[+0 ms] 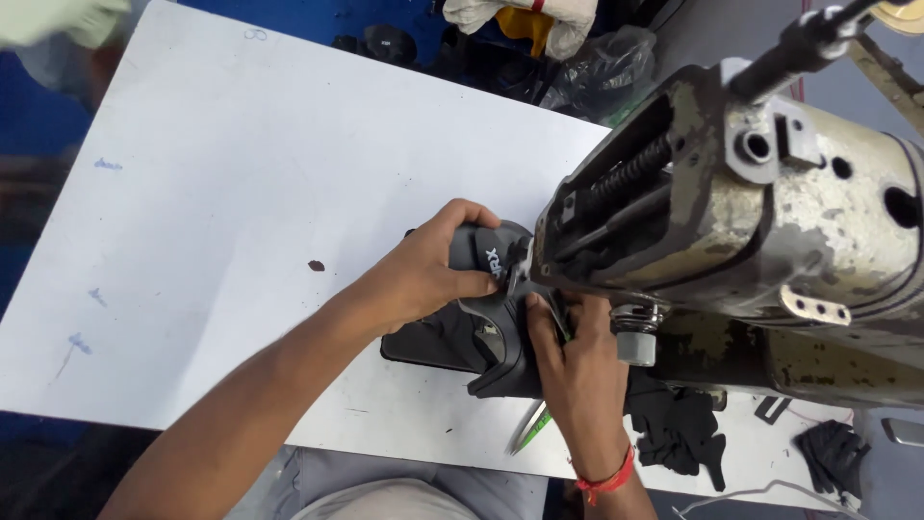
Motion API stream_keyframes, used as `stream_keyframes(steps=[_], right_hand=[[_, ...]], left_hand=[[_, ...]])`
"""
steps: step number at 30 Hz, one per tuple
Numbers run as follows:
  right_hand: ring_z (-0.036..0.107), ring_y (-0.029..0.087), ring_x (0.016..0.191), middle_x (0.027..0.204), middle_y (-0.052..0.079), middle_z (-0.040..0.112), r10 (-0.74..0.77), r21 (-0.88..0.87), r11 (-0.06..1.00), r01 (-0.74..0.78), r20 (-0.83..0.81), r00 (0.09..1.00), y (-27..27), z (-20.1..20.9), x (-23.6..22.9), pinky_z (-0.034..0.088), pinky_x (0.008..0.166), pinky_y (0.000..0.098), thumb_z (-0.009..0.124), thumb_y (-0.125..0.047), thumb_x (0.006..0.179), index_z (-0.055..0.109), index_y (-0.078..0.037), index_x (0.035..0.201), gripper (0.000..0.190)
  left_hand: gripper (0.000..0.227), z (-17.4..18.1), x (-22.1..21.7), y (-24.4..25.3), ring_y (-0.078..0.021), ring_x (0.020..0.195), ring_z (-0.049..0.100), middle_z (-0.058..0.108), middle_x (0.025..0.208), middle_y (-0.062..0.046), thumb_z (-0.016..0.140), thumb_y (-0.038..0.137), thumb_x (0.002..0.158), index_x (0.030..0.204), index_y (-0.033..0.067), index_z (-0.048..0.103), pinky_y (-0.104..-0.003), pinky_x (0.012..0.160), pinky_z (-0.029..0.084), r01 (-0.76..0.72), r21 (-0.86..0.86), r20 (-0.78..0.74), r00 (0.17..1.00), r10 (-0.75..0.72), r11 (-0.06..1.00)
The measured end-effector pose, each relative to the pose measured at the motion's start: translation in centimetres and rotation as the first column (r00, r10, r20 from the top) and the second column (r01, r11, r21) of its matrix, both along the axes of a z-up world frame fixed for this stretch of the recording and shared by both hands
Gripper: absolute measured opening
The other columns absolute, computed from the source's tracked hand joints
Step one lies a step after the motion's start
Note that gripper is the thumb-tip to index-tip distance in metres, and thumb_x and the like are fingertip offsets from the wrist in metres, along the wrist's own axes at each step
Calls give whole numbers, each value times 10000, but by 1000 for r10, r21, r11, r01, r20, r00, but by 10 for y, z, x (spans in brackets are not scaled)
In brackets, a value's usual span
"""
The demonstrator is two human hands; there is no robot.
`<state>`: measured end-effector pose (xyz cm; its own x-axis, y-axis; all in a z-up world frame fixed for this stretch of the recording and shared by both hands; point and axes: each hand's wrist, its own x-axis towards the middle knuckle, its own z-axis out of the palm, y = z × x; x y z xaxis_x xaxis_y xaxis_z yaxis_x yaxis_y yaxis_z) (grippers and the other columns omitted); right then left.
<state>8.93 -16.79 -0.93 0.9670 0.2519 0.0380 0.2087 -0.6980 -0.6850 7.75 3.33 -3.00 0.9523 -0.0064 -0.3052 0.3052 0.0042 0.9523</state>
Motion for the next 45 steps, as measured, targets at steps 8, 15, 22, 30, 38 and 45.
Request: stream_keyframes(steps=[8,15,22,30,38,45], right_hand=[[698,272,964,1197,113,660,622,-651,736,-186,542,566,-55,-61,59,530,805,390,620,-112,986,674,-218,1350,382],[640,218,1205,1343,19,642,669,-670,713,-206,564,484,-53,-83,103,498,1026,382,517,-145,1029,640,-220,1376,376],[628,194,1145,1270,19,640,540,-502,828,-252,587,603,-50,-93,116,492,982,362,519,-126,1022,625,-179,1320,320],[614,167,1077,1186,19,638,387,-286,920,-268,550,740,-49,-114,129,485,932,340,522,-104,1014,608,-133,1255,257],[600,140,1009,1102,20,636,222,-66,974,-217,457,861,-59,-129,135,477,881,318,525,-82,1006,592,-87,1190,196],[587,117,949,1028,20,635,84,129,982,-136,345,935,-58,-120,138,471,837,299,528,-62,1000,578,-46,1134,144]], left_hand=[[546,-19,-21,-33,-94,847,658,650,1076,-52,747,27,818,1303,110,509,-261,611,549,-308,-273,41,943,331,911],[512,-17,-35,-58,-92,807,640,625,1108,-86,706,68,893,1338,93,453,-255,595,551,-511,-182,129,834,536,840],[517,-25,-41,-70,-95,857,629,600,1174,-135,645,57,958,1407,70,388,-262,656,563,-549,-237,242,766,596,801],[562,-18,-48,-74,-108,709,643,688,982,-124,615,84,978,1468,89,340,-265,577,534,-552,-96,190,807,560,828],[608,-16,-47,-68,-119,768,705,719,1039,-149,614,82,996,1510,77,288,-261,593,574,-533,-17,318,799,510,846],[335,8,-43,-26,-242,613,749,770,783,-193,706,292,1011,1320,170,665,-343,574,520,-367,550,113,923,368,750]])
